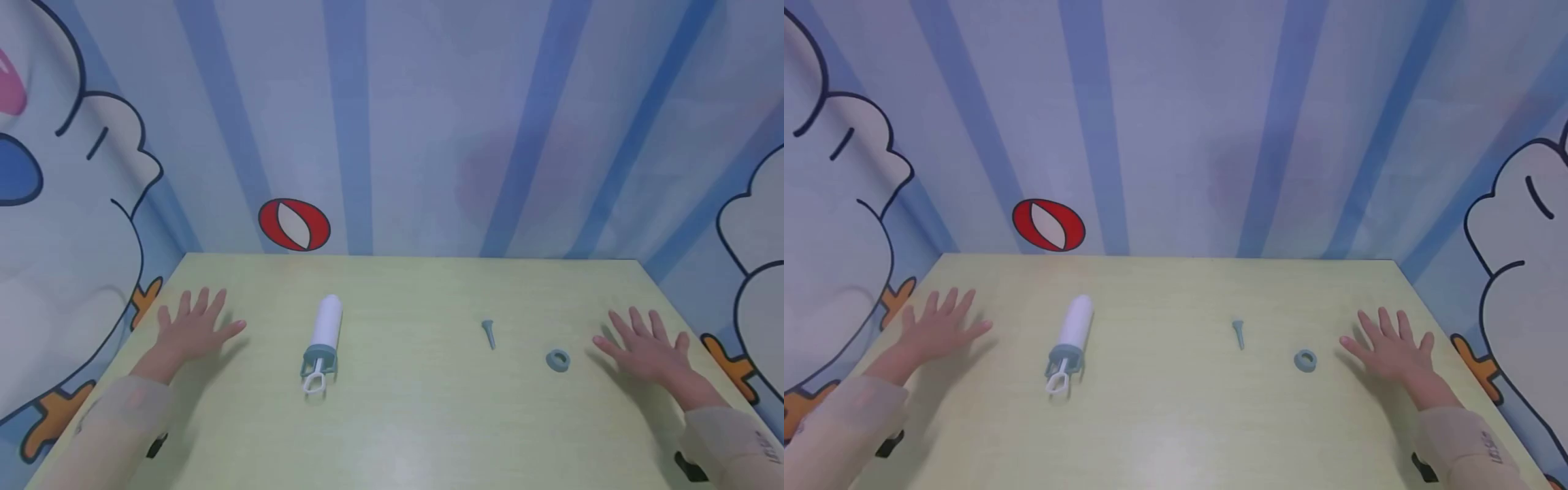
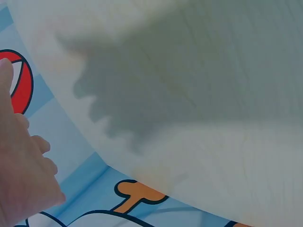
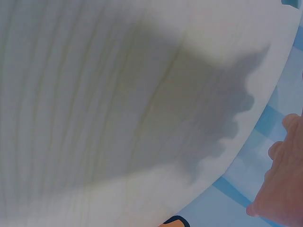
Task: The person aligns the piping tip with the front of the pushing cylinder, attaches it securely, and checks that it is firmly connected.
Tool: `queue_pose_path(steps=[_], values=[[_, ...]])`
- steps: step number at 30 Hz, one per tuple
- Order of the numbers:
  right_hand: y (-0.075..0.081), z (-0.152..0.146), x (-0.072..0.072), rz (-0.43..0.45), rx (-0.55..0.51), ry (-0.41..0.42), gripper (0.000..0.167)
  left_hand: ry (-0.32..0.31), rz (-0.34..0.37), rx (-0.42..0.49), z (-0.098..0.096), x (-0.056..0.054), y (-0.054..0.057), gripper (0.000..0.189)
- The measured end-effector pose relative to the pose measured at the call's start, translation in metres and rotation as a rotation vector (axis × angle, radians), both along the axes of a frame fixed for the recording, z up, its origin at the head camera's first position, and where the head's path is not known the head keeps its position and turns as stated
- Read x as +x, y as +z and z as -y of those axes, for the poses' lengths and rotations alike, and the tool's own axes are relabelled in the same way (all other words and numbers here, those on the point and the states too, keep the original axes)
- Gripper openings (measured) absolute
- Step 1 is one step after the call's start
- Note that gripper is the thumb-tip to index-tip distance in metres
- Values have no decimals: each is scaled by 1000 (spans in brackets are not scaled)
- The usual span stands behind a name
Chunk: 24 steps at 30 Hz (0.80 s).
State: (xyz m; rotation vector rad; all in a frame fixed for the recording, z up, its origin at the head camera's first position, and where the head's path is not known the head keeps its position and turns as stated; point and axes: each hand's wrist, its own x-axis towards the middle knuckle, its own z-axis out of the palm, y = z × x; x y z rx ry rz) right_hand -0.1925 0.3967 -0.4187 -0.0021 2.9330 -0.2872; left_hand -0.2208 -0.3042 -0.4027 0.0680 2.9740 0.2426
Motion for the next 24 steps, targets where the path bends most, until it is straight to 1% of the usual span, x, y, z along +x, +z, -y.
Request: queue_pose_path(steps=[3,8,12,16,24], values=[[1,-1,1,0,0,2,88,-9,-6,-2,-5,-3,4,97],[4,-1,3,-8,-3,13,88,-15,7,-7,-17,-9,11,96],[6,1,4,-29,-2,25,86,-32,12,-18,-30,-13,11,94],[9,7,6,-49,-11,36,85,-69,-4,-37,-43,-15,10,93],[13,16,7,-70,-26,70,83,-149,-33,-50,-70,-19,17,90]])
